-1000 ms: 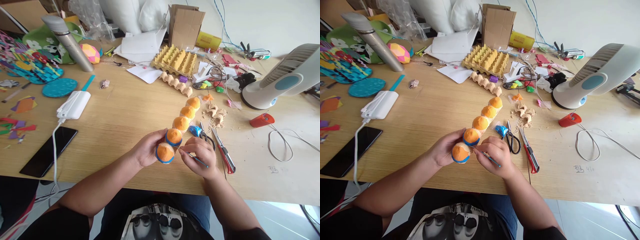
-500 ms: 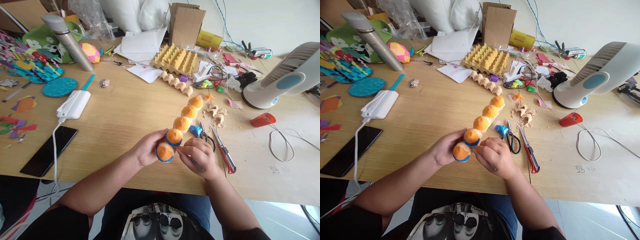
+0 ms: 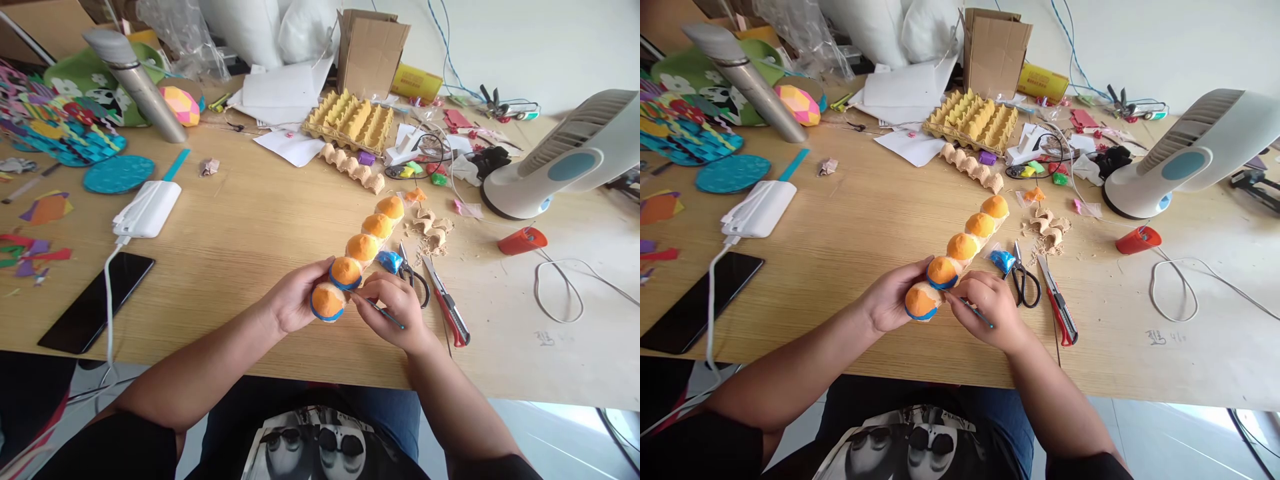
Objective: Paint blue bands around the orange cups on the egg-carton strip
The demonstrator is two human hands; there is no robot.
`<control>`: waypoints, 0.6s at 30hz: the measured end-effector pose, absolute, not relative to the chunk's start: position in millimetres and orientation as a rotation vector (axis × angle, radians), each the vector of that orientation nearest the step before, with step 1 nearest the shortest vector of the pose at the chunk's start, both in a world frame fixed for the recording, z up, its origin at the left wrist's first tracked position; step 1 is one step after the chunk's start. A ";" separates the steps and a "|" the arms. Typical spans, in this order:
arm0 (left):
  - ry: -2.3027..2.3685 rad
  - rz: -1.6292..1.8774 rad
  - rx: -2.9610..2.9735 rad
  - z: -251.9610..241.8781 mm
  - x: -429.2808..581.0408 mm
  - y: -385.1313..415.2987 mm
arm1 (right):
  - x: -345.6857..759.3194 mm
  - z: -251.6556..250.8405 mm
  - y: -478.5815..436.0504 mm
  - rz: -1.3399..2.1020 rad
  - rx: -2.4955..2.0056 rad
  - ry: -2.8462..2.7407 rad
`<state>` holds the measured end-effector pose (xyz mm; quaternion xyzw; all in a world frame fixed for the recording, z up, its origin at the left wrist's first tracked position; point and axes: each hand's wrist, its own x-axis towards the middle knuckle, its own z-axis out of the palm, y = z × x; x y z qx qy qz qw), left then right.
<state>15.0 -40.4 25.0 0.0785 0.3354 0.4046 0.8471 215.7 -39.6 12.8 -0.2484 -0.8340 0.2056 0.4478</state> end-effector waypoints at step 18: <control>0.755 1.026 0.473 13.6 14.5 -45.6 | 212.2 17.1 -46.4 0.652 -0.628 -1.897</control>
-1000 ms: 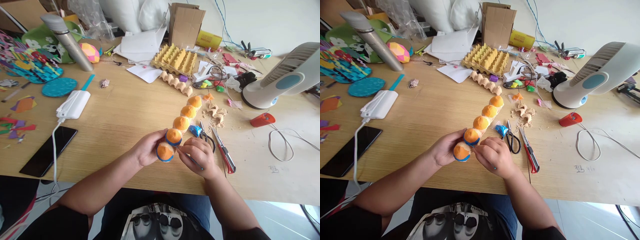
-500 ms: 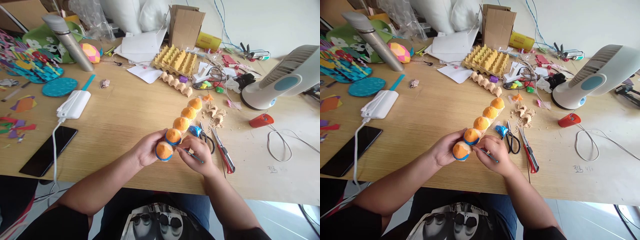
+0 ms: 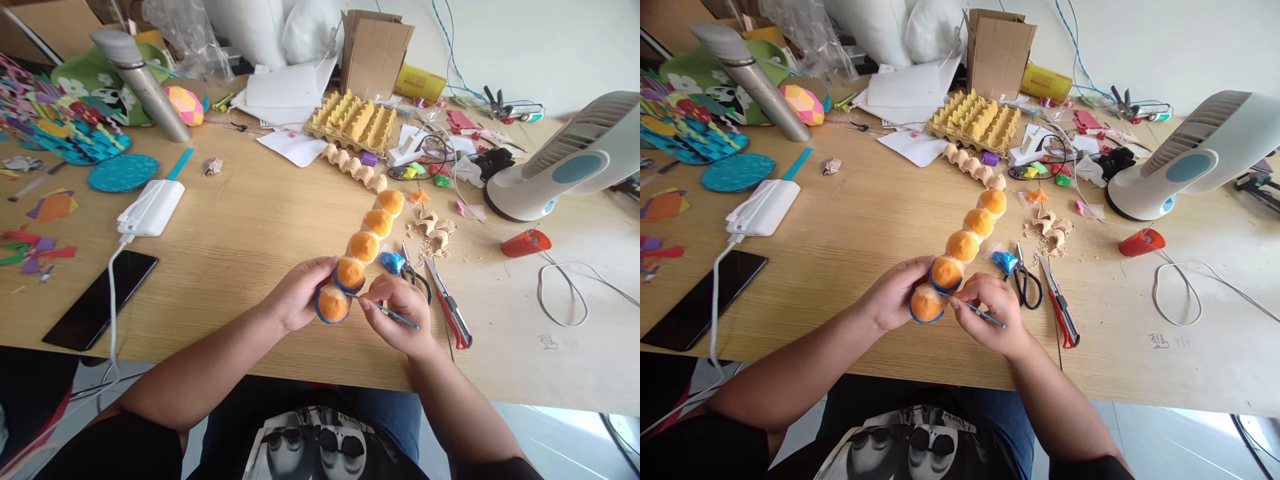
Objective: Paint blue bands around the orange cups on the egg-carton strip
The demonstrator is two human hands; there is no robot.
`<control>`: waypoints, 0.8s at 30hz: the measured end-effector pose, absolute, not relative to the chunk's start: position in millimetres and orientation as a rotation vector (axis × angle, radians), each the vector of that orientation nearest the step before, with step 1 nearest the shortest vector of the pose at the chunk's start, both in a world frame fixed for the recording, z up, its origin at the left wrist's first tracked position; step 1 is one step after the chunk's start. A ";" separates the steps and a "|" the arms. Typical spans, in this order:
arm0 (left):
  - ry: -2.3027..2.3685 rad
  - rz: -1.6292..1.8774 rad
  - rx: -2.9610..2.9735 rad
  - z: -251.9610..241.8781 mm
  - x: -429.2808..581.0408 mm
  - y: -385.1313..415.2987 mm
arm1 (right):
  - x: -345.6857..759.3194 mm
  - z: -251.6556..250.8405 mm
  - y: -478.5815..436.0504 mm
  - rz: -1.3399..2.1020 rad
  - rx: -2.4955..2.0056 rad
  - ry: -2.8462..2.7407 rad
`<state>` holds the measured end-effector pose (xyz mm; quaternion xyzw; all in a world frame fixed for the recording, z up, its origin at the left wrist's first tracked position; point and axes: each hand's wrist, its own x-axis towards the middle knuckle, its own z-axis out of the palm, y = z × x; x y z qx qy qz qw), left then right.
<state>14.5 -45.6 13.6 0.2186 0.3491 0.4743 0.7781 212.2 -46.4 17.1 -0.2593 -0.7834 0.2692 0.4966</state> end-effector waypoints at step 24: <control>0.794 1.034 0.505 13.5 13.0 -46.9 | 216.8 16.9 -46.1 0.314 -0.561 -2.073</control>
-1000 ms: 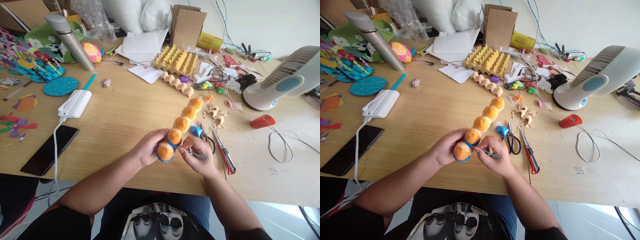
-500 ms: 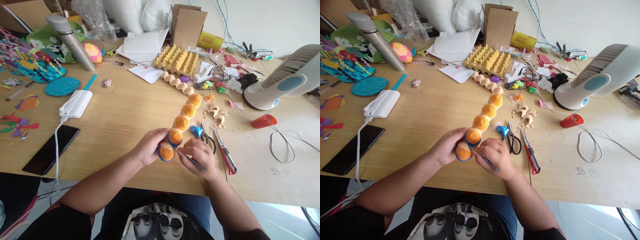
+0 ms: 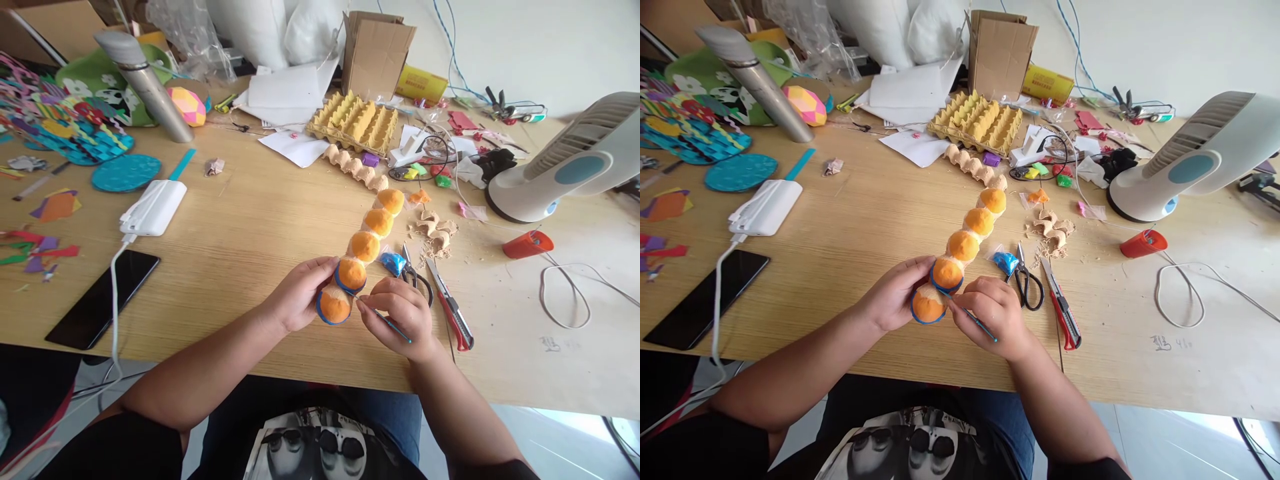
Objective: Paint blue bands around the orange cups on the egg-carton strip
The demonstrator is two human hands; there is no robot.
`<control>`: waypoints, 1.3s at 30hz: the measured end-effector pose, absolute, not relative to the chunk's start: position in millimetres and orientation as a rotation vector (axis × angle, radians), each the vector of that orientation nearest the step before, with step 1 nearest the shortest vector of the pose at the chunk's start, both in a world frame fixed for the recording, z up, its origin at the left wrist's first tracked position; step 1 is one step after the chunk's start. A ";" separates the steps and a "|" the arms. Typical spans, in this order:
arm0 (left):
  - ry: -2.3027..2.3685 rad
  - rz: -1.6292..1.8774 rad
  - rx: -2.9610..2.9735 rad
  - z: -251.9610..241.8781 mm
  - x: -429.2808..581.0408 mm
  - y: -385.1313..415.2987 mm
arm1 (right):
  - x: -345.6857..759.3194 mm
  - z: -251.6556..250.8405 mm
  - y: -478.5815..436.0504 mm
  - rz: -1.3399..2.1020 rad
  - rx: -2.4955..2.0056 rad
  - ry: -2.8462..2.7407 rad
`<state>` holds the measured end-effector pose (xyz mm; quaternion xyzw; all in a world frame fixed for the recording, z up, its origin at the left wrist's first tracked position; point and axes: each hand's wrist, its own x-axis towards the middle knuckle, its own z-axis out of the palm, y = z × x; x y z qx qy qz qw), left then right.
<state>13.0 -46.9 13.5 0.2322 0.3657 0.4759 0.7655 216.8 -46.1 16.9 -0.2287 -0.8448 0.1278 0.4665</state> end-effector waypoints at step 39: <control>0.829 1.128 0.452 -6.9 17.1 -36.2 | 209.2 -24.6 -19.0 1.301 -0.691 -1.107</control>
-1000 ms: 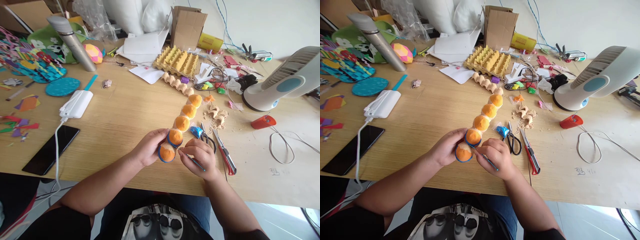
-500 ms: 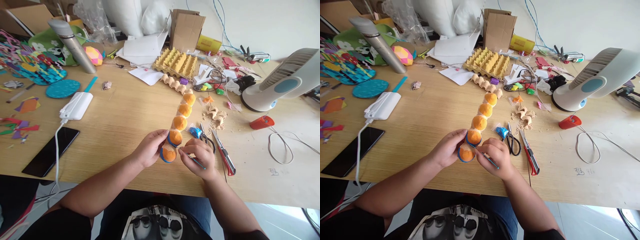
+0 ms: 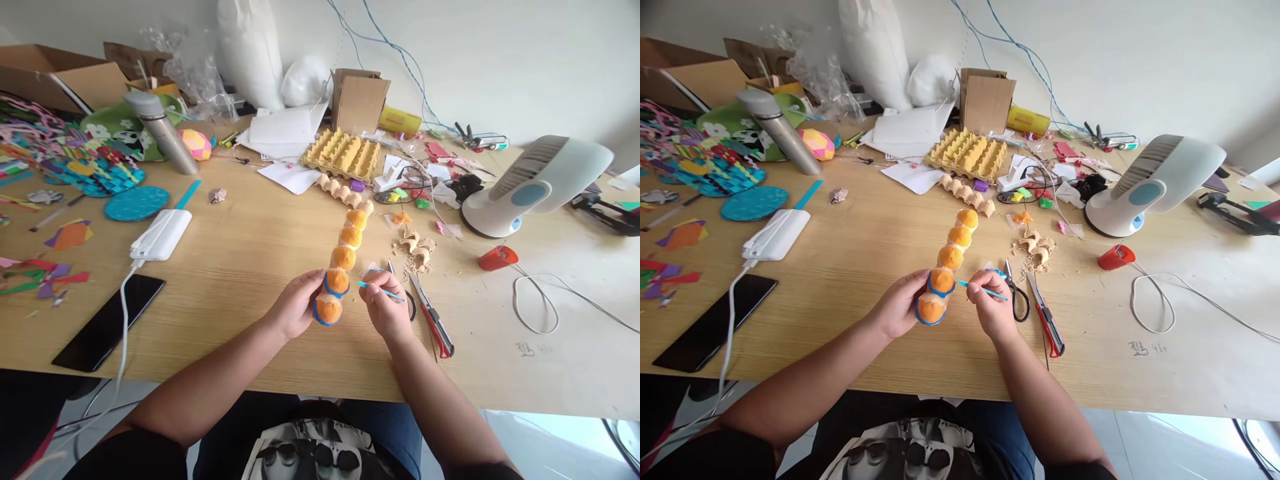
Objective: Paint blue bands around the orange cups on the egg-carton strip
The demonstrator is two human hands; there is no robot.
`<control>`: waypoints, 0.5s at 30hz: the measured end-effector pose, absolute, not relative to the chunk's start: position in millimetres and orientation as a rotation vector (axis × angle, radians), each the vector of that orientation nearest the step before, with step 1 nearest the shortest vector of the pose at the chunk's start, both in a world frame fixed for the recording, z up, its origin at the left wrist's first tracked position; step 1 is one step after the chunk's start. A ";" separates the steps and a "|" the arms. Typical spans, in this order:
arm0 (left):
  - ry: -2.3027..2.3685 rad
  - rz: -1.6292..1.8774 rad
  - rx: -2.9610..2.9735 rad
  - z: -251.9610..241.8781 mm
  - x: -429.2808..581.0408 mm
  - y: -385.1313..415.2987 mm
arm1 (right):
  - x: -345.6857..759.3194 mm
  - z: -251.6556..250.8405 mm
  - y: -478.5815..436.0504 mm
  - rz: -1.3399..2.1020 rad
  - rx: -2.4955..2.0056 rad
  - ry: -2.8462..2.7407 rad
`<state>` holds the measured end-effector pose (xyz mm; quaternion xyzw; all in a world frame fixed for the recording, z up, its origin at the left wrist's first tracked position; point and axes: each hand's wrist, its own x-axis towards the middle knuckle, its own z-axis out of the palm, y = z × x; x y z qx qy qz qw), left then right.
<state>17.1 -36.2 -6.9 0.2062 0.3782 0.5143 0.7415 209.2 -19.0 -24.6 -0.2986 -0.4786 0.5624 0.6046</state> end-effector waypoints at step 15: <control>0.784 1.087 0.375 0.1 13.5 -24.4 | 207.7 15.0 -14.2 1.520 -0.803 -0.774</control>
